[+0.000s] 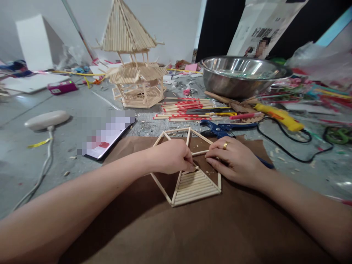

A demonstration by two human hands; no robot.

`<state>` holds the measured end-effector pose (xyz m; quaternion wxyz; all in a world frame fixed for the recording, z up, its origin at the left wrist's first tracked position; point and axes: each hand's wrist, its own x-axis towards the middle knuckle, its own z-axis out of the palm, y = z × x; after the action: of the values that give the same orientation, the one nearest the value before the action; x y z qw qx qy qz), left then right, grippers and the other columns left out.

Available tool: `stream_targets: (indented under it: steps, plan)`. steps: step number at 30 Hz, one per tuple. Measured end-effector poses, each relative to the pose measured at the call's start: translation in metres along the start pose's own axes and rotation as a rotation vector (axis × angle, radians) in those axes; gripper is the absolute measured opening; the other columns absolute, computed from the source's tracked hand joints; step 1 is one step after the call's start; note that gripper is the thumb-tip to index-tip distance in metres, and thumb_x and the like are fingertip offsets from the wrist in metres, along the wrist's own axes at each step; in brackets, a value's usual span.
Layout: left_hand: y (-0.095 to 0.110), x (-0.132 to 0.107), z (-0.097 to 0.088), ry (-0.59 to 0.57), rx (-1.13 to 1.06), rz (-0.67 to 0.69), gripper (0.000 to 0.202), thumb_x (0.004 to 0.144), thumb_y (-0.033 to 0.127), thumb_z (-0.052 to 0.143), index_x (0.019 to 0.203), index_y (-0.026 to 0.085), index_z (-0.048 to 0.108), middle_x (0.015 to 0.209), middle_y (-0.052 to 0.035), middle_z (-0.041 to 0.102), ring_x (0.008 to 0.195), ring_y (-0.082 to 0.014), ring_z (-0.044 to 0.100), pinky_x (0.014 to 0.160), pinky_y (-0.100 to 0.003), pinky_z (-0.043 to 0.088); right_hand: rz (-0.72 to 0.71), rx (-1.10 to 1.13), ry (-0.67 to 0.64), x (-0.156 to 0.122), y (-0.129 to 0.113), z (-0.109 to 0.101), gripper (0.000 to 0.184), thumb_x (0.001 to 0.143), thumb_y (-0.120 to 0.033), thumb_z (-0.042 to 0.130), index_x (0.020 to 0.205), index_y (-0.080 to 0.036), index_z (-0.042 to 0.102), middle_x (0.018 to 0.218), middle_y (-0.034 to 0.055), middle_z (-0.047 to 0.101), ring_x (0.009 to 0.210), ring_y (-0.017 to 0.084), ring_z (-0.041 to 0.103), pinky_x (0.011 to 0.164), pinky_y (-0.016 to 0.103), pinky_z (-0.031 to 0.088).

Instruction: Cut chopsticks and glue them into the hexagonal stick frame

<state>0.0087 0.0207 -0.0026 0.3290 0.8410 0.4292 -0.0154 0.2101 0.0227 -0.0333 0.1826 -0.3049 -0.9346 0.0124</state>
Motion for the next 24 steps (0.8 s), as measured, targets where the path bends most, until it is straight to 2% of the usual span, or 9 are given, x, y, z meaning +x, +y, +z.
stream_targets:
  steps: [24]
  plan:
    - [0.0028,0.0006,0.0,-0.044,0.062,0.017,0.026,0.07,0.032,0.046,0.071,0.016,0.067,0.055,0.0014,0.055,0.05,-0.0068,0.04,0.049,-0.018,0.029,-0.007,-0.017,-0.006,0.0003,-0.0008,-0.001,0.017,0.076,-0.023,0.045,0.075,-0.016,0.061,0.076,0.0065,0.058,0.075,0.016,0.048,0.069,0.031,0.038]
